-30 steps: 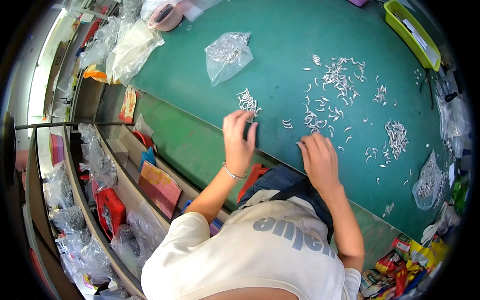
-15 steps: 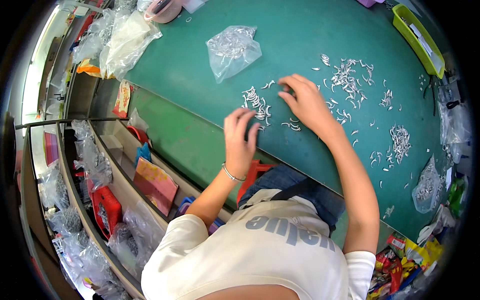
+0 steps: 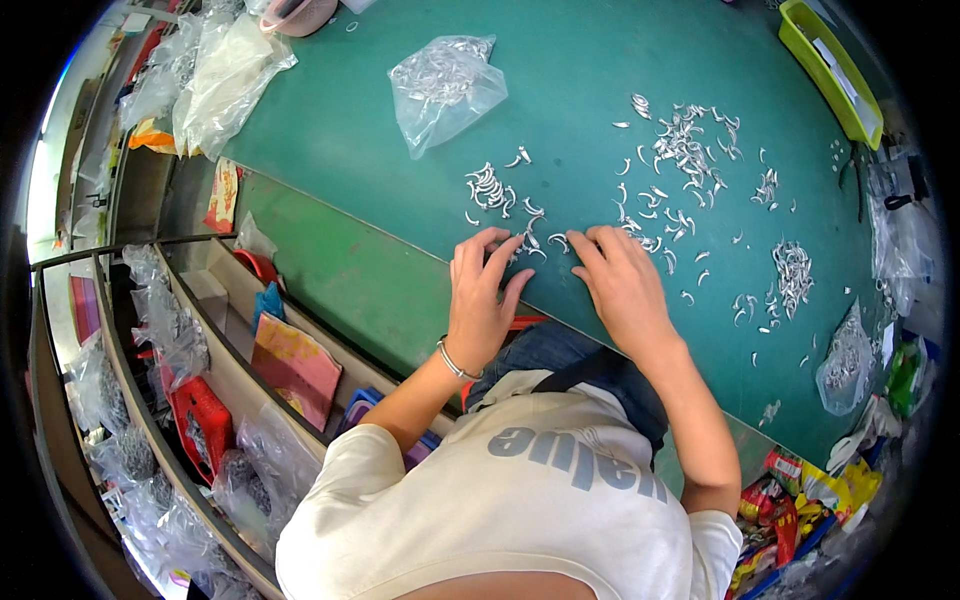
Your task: The person sorts through a pile of small metal pieces on a green workbench, gathers them by hand, and puts them into a plastic bag. They also move a yellow bin containing metal components and handle paper labels.
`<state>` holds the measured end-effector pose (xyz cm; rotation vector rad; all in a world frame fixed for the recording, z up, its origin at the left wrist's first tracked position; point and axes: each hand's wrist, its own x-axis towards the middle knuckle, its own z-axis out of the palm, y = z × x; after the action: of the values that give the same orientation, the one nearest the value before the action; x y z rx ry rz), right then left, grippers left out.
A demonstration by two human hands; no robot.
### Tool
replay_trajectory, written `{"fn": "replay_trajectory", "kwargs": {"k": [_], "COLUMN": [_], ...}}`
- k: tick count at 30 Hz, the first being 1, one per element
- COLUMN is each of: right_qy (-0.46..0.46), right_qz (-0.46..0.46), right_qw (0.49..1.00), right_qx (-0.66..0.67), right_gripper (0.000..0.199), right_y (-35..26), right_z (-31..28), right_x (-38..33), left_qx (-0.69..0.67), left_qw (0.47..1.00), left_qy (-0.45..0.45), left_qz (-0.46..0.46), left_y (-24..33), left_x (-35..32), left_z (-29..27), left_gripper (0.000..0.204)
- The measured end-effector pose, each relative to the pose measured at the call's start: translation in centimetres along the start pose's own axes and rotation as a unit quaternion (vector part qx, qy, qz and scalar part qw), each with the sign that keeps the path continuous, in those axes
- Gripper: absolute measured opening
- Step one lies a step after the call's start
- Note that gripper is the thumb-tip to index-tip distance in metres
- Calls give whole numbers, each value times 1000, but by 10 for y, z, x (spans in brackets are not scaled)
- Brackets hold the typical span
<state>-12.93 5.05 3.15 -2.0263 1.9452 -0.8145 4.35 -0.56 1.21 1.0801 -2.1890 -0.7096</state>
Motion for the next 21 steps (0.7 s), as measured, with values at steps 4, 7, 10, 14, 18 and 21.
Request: {"fn": "replay_trajectory", "kwargs": {"k": [4,7,10,14,18,21], "right_qy": [-27,-11,32,40,30,61], "right_qz": [-1,14,45,34,37,49], "right_qw": [1000,1000,998,998,998,996], "right_qx": [-1,12,41,33,41,44], "right_gripper": [28,28,24,22,22,19], "right_y": [9,5,-8,-5,4,5], "right_z": [4,0,4,16,17,15], "right_x": [-12,-20,-14,-9,-20,-24], "left_qx": [-63,-97,-119,-105,-36,-29], "left_qw": [998,995,993,994,996,991], "left_qy": [6,3,0,-1,-57,-92], "left_qz": [7,-9,8,23,59,97], "left_y": [-9,-9,-8,-2,-7,-11], "left_x": [1,4,5,8,15,20], "left_z": [8,9,13,12,-1,1], "left_gripper": [36,35,36,39,41,38]}}
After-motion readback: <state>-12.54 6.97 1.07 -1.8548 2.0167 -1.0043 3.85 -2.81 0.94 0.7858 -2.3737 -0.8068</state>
